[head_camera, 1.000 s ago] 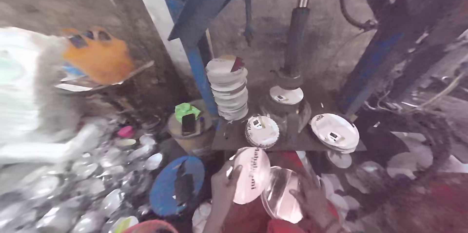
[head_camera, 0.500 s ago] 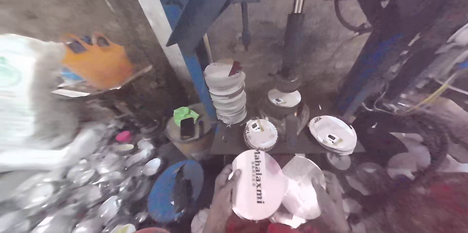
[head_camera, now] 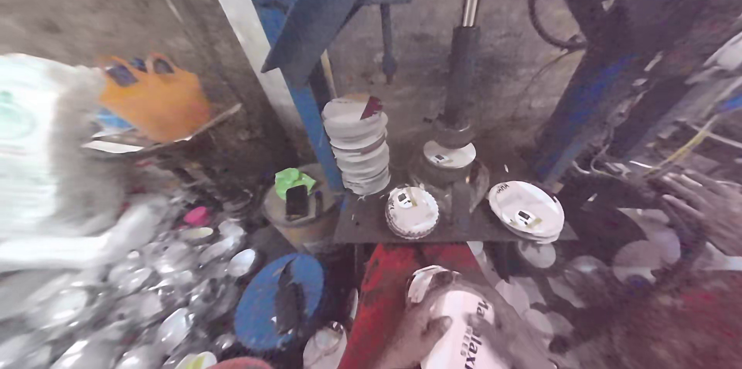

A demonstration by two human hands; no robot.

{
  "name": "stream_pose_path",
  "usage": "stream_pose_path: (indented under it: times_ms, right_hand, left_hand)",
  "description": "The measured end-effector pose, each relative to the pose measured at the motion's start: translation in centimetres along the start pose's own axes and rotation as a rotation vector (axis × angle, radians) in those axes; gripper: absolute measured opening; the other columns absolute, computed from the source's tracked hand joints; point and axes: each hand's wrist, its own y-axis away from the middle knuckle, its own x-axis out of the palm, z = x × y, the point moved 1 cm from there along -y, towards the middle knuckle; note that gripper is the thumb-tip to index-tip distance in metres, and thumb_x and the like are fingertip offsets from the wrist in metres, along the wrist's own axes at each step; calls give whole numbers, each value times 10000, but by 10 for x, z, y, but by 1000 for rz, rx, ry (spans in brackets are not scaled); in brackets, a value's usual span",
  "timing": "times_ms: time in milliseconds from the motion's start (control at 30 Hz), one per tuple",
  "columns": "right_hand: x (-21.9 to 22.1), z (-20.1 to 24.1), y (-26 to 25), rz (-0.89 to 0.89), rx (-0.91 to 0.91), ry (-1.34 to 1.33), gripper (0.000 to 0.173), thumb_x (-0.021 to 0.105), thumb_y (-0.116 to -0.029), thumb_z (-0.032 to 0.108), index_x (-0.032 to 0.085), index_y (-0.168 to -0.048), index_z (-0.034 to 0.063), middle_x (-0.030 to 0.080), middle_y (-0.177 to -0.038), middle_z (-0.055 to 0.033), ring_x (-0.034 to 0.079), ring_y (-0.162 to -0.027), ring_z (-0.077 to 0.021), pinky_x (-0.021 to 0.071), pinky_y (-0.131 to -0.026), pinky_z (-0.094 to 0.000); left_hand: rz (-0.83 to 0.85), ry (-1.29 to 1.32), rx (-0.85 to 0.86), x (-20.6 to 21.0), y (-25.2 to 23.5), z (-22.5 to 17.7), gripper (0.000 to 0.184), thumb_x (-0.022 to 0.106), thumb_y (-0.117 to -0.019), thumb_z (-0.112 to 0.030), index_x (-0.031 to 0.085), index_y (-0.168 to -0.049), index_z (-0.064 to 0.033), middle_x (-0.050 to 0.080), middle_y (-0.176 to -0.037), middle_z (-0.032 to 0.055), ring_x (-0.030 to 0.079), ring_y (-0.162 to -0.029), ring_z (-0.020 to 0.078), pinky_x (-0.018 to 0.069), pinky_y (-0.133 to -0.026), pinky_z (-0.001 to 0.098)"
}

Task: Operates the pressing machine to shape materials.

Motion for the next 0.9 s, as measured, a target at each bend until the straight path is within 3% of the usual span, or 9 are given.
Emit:
stream_pose_path:
  times_ms: [67, 133, 267, 367, 467, 567, 733, 833, 900]
  right_hand:
    - [8, 6, 4, 23, 3, 60, 465, 711, -919, 149, 594, -1344, 1, 730, -1155, -85, 718, -964, -107, 606, -864, -337]
    - [12, 10, 4, 31, -47, 87, 449, 702, -912, 101, 614, -1344, 18, 732, -1173, -81, 721, -958, -103, 607, -849, -334]
    - [15, 14, 3, 44, -167, 121, 414, 685, -916, 88, 629, -1319, 15, 739, -1161, -69, 720, -953, -68, 606, -843, -300]
    - [13, 22, 6, 40, -192, 175, 410, 704, -906, 93, 645, -1299, -9, 757, -1080, -106, 737, -878, -113, 612, -797, -332]
    - [12, 28, 8, 56, -230, 234, 395, 698, -914, 97, 648, -1290, -11, 764, -1045, -118, 747, -860, -148, 618, -783, -364]
    - [15, 31, 9, 37, -281, 325, 386, 702, -916, 124, 660, -1271, -19, 764, -954, -148, 753, -800, -227, 616, -728, -440]
    - [20, 34, 9, 4, -352, 404, 369, 687, -923, 114, 666, -1267, -17, 765, -940, -163, 756, -786, -264, 616, -712, -460]
    - [19, 35, 13, -30, -386, 428, 313, 678, -919, 125, 700, -1201, -8, 766, -896, -150, 751, -746, -254, 611, -677, -455]
    - [17, 58, 19, -23, -382, 440, 273, 663, -909, 140, 731, -1131, -3, 763, -898, -147, 735, -760, -235, 588, -718, -427]
  left_hand:
    - [-71, -190, -26, -9, 0, -8, 416, 652, -972, -226, 642, -1371, -109, 728, -1155, 155, 713, -995, 287, 557, -908, 529]
    - [-162, -305, 42, -15, 1, -11, 315, 684, -940, -161, 732, -1247, -110, 749, -1092, 111, 727, -902, 235, 594, -839, 454]
    - [-286, -372, 139, -14, 5, -15, 346, 600, -892, -4, 748, -1202, -50, 760, -937, 153, 726, -768, 278, 593, -744, 491]
    - [-286, -214, 70, -18, 2, -8, 251, 599, -978, -84, 733, -1176, -5, 758, -979, 146, 736, -864, 229, 594, -836, 433]
    - [-231, 160, -91, -23, -2, 4, 189, 642, -969, -141, 714, -1052, 13, 710, -859, 32, 638, -730, 47, 543, -693, 244]
    - [-258, 374, -136, -19, -3, 11, 103, 646, -947, -116, 688, -945, -21, 663, -773, -34, 605, -678, 16, 522, -646, 214]
    - [-511, 479, -22, 10, -6, 5, 130, 535, -959, -17, 653, -919, 18, 731, -878, 46, 690, -830, 83, 573, -815, 287]
    - [-687, 575, -139, 11, -10, 0, 184, 426, -1003, -11, 594, -1011, 62, 709, -891, 65, 679, -768, 85, 577, -734, 262]
    - [-827, 716, -226, -9, -15, 13, 247, 343, -1076, -77, 516, -1157, 79, 696, -930, 122, 716, -758, 170, 614, -689, 329]
